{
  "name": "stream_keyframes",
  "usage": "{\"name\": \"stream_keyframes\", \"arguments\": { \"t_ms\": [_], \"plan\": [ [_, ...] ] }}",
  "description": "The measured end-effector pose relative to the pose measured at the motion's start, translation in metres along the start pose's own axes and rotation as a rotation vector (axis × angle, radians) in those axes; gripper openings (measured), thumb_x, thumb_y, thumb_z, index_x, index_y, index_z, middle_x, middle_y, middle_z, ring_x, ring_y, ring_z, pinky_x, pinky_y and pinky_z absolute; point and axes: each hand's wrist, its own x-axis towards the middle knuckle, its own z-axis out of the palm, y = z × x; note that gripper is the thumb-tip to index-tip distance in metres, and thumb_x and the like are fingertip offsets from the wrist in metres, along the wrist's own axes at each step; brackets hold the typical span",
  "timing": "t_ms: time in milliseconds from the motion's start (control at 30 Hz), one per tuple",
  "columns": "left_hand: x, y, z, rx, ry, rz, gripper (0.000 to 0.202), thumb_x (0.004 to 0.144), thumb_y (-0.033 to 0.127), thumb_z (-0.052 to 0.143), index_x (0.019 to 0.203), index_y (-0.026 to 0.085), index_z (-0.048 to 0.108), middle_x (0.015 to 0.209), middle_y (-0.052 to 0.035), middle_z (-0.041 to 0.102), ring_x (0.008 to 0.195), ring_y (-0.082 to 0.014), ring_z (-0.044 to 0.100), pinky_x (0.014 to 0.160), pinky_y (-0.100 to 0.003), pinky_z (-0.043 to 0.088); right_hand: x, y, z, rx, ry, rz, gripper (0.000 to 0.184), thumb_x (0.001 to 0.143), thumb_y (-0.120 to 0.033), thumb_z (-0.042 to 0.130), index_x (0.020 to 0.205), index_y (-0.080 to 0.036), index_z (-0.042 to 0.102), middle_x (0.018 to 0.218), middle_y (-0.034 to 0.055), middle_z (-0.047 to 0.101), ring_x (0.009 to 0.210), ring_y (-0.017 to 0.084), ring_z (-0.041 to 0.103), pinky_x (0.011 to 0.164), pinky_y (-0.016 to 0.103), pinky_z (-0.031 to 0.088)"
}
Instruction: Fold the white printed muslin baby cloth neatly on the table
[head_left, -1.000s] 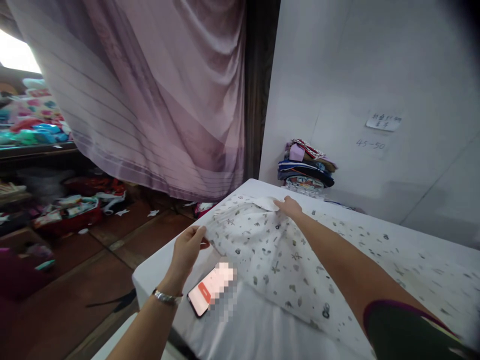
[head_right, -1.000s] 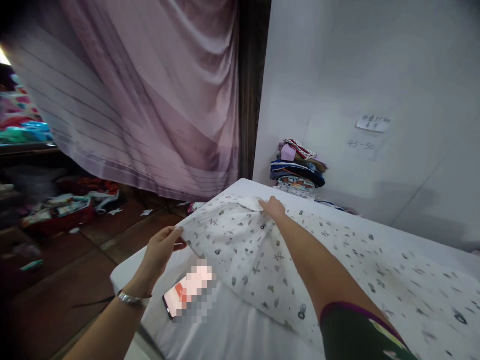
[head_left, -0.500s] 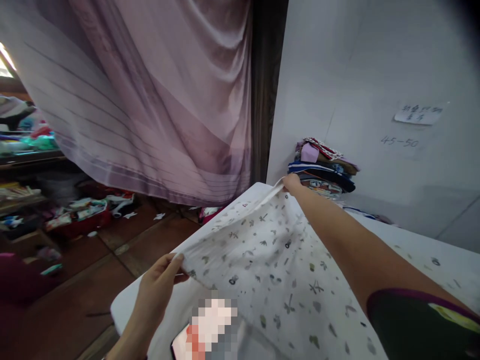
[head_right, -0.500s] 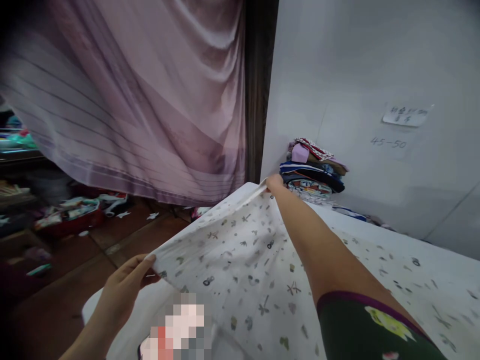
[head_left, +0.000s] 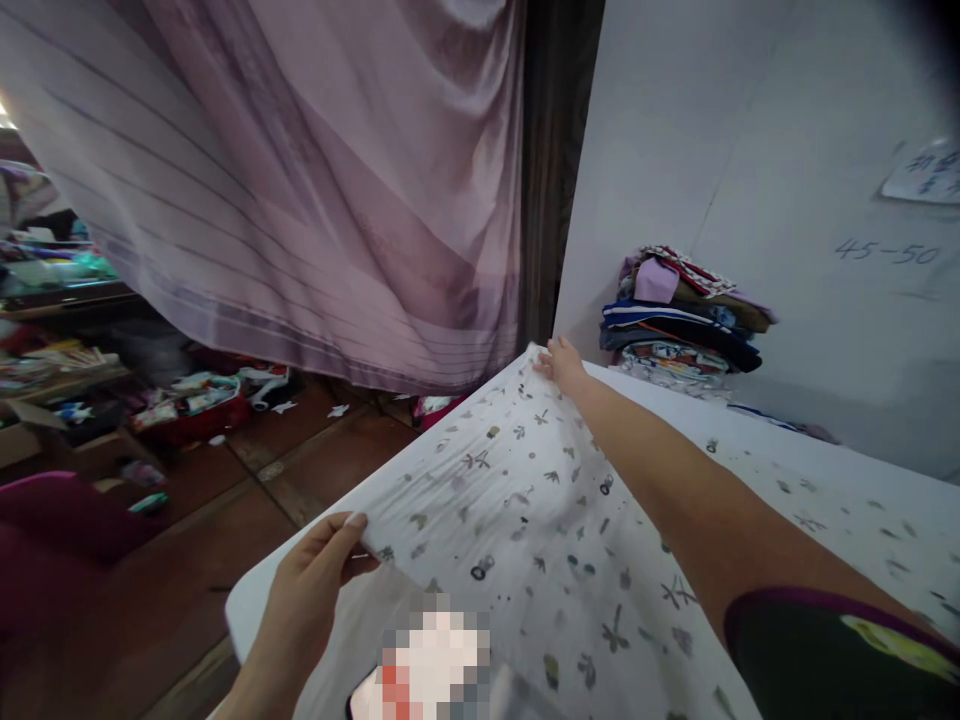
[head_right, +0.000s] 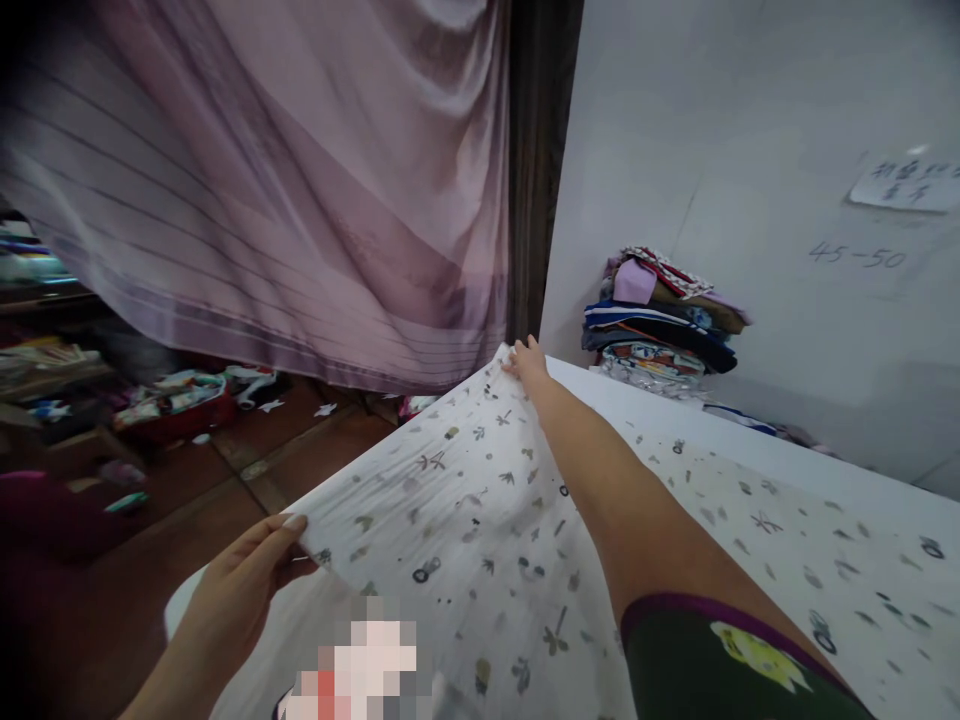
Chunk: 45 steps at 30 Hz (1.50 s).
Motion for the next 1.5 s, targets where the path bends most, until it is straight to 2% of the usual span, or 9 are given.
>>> {"name": "stream_keyframes", "arguments": {
  "t_ms": [200, 400, 567, 700, 833, 1000, 1133, 1333, 1500],
  "plan": [
    [0.003, -0.012, -0.008, -0.024, -0.016, -0.081, 0.032, 0.056, 0.046, 0.071, 0.067, 0.018, 0.061, 0.061, 0.0001, 0.060, 0.058, -0.0121, 0.055, 0.054, -0.022, 0.051, -0.035, 0.006, 0.010, 0.063, -0.187, 0.093, 0.060, 0.088, -0.042, 0.041, 0.141, -0.020, 0.024, 0.131, 0.0117, 0.048, 0.107, 0.017, 0.055, 0.077, 0.028, 0.051],
    [-0.001, -0.004, -0.008, -0.069, 0.037, -0.089, 0.036, 0.050, 0.045, 0.073, 0.068, 0.016, 0.062, 0.060, -0.0002, 0.060, 0.058, -0.0122, 0.054, 0.051, -0.020, 0.050, -0.072, 0.008, -0.004, -0.626, -0.320, -0.227, 0.048, 0.086, -0.040, 0.045, 0.128, -0.017, 0.048, 0.128, 0.0104, 0.052, 0.118, 0.023, 0.046, 0.102, 0.038, 0.029],
    [0.005, -0.010, -0.005, -0.089, 0.037, -0.144, 0.029, 0.053, 0.040, 0.071, 0.066, 0.017, 0.060, 0.059, 0.0012, 0.059, 0.057, -0.0115, 0.054, 0.050, -0.020, 0.050, -0.086, 0.009, 0.004, -0.853, -0.526, -0.173, 0.056, 0.088, -0.053, 0.034, 0.128, -0.017, 0.049, 0.133, 0.0105, 0.047, 0.122, 0.027, 0.042, 0.101, 0.041, 0.029],
    [0.010, -0.014, -0.006, -0.083, 0.051, -0.192, 0.023, 0.053, 0.034, 0.070, 0.066, 0.017, 0.062, 0.060, 0.0014, 0.058, 0.056, -0.0117, 0.054, 0.050, -0.020, 0.051, -0.100, 0.000, 0.006, -0.807, -0.388, -0.310, 0.051, 0.092, -0.049, 0.026, 0.126, -0.020, 0.050, 0.136, 0.0082, 0.044, 0.128, 0.023, 0.034, 0.105, 0.044, 0.019],
    [0.016, -0.015, -0.012, -0.087, 0.067, -0.221, 0.020, 0.051, 0.031, 0.071, 0.064, 0.017, 0.063, 0.061, 0.0004, 0.060, 0.056, -0.0129, 0.055, 0.051, -0.022, 0.053, -0.131, -0.001, -0.032, -0.782, -0.333, -0.511, 0.049, 0.093, -0.050, 0.023, 0.127, -0.024, 0.047, 0.138, 0.0061, 0.042, 0.131, 0.020, 0.028, 0.107, 0.045, 0.008],
    [0.025, -0.024, -0.012, -0.101, 0.127, -0.213, 0.009, 0.052, 0.029, 0.070, 0.057, 0.024, 0.064, 0.061, 0.0011, 0.063, 0.057, -0.0161, 0.058, 0.048, -0.024, 0.054, -0.145, 0.039, -0.089, -0.880, -0.206, -0.204, 0.063, 0.090, -0.056, 0.025, 0.138, -0.016, 0.034, 0.148, 0.0119, 0.020, 0.136, 0.026, 0.012, 0.107, 0.047, 0.008],
    [0.020, -0.018, -0.003, -0.134, 0.186, -0.239, 0.005, 0.056, 0.027, 0.067, 0.056, 0.023, 0.064, 0.061, 0.0010, 0.062, 0.055, -0.0147, 0.058, 0.046, -0.021, 0.052, -0.127, 0.074, -0.087, -0.822, -0.209, 0.086, 0.069, 0.088, -0.059, 0.024, 0.142, -0.016, 0.024, 0.149, 0.0116, 0.016, 0.136, 0.028, 0.012, 0.107, 0.049, 0.011],
    [0.013, -0.004, -0.001, -0.111, 0.142, -0.226, 0.011, 0.056, 0.025, 0.067, 0.062, 0.017, 0.062, 0.058, 0.0027, 0.059, 0.053, -0.0105, 0.055, 0.053, -0.019, 0.054, -0.116, 0.075, -0.075, -0.733, -0.215, 0.079, 0.072, 0.086, -0.062, 0.022, 0.143, -0.018, 0.022, 0.149, 0.0099, 0.014, 0.136, 0.027, 0.011, 0.108, 0.048, 0.010],
    [0.014, 0.000, -0.005, -0.049, 0.070, -0.207, 0.014, 0.056, 0.031, 0.068, 0.062, 0.019, 0.064, 0.063, 0.0000, 0.065, 0.061, -0.0146, 0.061, 0.056, -0.020, 0.055, -0.168, 0.065, -0.123, -0.750, -0.195, 0.068, 0.072, 0.088, -0.060, 0.018, 0.145, -0.017, 0.014, 0.150, 0.0068, 0.010, 0.138, 0.024, 0.005, 0.110, 0.046, 0.006]
  ]
}}
